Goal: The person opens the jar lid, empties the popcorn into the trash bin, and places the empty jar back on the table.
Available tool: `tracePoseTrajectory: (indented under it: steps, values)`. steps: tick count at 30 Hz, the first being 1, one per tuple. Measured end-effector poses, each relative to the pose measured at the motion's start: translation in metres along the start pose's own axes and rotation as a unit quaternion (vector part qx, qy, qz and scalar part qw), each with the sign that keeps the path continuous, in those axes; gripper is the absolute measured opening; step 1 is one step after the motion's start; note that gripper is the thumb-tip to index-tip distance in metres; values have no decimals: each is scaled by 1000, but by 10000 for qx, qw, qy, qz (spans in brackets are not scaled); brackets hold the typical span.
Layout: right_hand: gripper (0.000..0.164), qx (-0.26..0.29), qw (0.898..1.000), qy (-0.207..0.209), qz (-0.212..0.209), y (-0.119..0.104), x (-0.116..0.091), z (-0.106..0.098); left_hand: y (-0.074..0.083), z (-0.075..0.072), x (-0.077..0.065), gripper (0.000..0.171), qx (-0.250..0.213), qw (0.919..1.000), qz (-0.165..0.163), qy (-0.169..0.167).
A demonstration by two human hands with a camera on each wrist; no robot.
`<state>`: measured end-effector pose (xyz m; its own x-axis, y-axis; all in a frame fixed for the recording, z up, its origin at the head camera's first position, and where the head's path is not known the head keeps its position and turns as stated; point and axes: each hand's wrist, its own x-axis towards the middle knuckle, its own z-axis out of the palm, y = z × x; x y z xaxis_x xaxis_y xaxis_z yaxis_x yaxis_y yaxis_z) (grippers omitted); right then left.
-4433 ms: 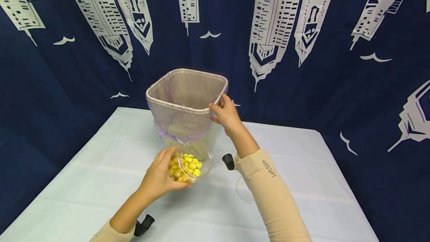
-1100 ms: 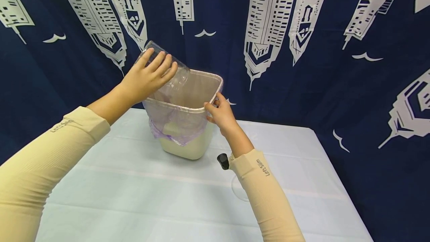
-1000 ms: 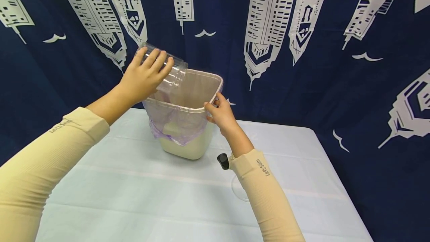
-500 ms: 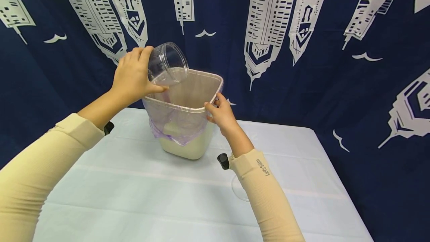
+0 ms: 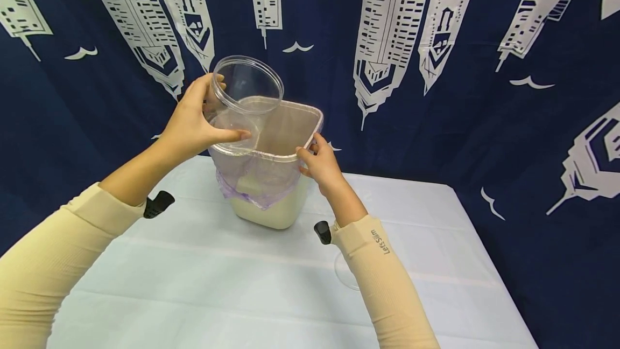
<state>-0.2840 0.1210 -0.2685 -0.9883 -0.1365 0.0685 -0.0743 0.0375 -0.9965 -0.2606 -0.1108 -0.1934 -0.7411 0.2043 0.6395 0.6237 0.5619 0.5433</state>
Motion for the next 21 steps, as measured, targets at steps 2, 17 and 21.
tracePoseTrajectory:
  steps: [2,17,21]
  values:
    - [59,10,10000,-1,-3,0,0,0,2,2,-5,96,-321,9994,9,-103]
    - [61,-72,9999,-39,-64,0,0,-1,3,35,-62,91,-1510,9860,266,-659]
    - [63,-176,9998,58,-60,1,0,0,-2,48,-76,96,-1551,9843,277,-796]
